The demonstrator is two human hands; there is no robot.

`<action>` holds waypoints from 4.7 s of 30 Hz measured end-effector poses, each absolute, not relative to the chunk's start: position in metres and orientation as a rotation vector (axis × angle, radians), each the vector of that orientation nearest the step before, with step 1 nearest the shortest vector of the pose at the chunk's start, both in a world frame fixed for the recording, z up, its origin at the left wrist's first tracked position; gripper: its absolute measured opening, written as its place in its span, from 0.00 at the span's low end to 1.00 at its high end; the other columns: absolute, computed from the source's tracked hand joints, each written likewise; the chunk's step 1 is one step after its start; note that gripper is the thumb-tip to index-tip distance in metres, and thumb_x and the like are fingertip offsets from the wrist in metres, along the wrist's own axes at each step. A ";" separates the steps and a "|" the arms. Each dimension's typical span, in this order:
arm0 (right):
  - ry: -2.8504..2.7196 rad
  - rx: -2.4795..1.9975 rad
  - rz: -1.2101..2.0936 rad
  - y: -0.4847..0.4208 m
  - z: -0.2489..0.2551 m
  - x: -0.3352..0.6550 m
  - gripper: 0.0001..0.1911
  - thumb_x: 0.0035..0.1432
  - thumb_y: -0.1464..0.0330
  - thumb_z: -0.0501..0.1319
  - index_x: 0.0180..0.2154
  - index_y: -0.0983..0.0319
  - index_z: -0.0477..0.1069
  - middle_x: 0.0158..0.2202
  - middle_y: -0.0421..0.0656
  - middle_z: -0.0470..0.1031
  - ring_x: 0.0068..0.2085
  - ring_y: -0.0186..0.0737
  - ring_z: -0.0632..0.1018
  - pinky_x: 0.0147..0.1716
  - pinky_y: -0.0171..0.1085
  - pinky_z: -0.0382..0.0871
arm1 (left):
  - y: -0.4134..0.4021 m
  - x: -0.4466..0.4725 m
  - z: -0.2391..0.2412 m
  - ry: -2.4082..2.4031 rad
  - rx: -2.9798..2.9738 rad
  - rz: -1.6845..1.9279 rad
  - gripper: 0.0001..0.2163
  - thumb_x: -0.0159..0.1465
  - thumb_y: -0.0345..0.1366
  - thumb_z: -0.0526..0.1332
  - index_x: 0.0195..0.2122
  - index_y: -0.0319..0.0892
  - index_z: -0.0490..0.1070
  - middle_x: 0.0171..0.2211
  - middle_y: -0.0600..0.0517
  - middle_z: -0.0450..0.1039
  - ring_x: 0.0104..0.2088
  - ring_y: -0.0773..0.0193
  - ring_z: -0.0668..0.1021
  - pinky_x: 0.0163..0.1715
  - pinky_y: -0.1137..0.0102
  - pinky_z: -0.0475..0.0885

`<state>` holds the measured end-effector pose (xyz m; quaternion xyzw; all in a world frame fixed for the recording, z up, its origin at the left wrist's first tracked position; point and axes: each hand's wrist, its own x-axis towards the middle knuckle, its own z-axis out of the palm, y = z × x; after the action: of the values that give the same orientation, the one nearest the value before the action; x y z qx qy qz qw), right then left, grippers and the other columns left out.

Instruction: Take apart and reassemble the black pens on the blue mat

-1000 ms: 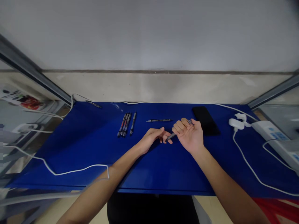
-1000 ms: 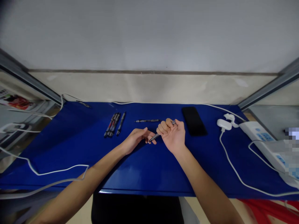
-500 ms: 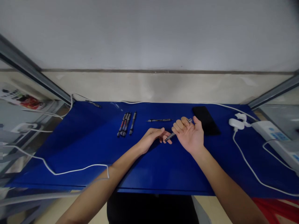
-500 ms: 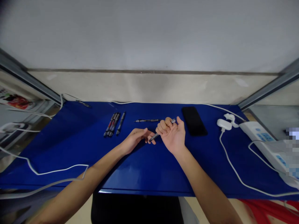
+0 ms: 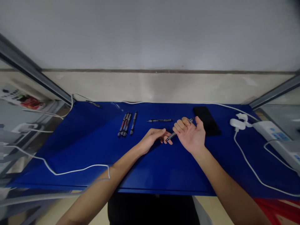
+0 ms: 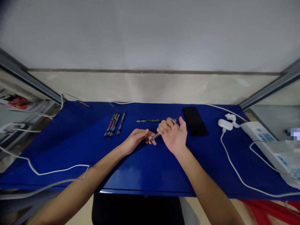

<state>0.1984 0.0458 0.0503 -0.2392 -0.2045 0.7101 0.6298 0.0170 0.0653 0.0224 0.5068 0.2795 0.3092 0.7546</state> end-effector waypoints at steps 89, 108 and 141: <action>-1.987 -1.350 1.118 0.052 0.025 0.211 0.19 0.70 0.60 0.47 0.38 0.60 0.74 0.25 0.39 0.70 0.25 0.35 0.69 0.27 0.36 0.63 | 0.091 -0.013 0.018 1.095 2.931 0.615 0.13 0.72 0.40 0.50 0.49 0.46 0.72 0.39 0.47 0.69 0.39 0.59 0.68 0.40 0.64 0.62; -2.105 -1.222 0.423 0.051 0.026 0.202 0.12 0.68 0.64 0.54 0.43 0.59 0.75 0.34 0.44 0.77 0.36 0.42 0.74 0.42 0.43 0.68 | 0.083 -0.008 0.026 1.228 2.884 0.594 0.14 0.73 0.39 0.47 0.38 0.42 0.70 0.33 0.50 0.72 0.36 0.60 0.67 0.37 0.64 0.55; -1.748 -1.243 0.839 0.048 0.032 0.197 0.28 0.62 0.65 0.60 0.62 0.53 0.58 0.42 0.43 0.74 0.42 0.41 0.76 0.45 0.42 0.70 | 0.079 -0.002 0.024 1.226 2.736 0.555 0.15 0.74 0.38 0.43 0.44 0.43 0.69 0.36 0.51 0.75 0.36 0.61 0.70 0.40 0.64 0.58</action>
<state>0.1970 0.0477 0.0317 -0.4928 -0.6932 0.3329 0.4073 -0.0017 0.0790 0.0239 0.8964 0.4017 0.1818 0.0460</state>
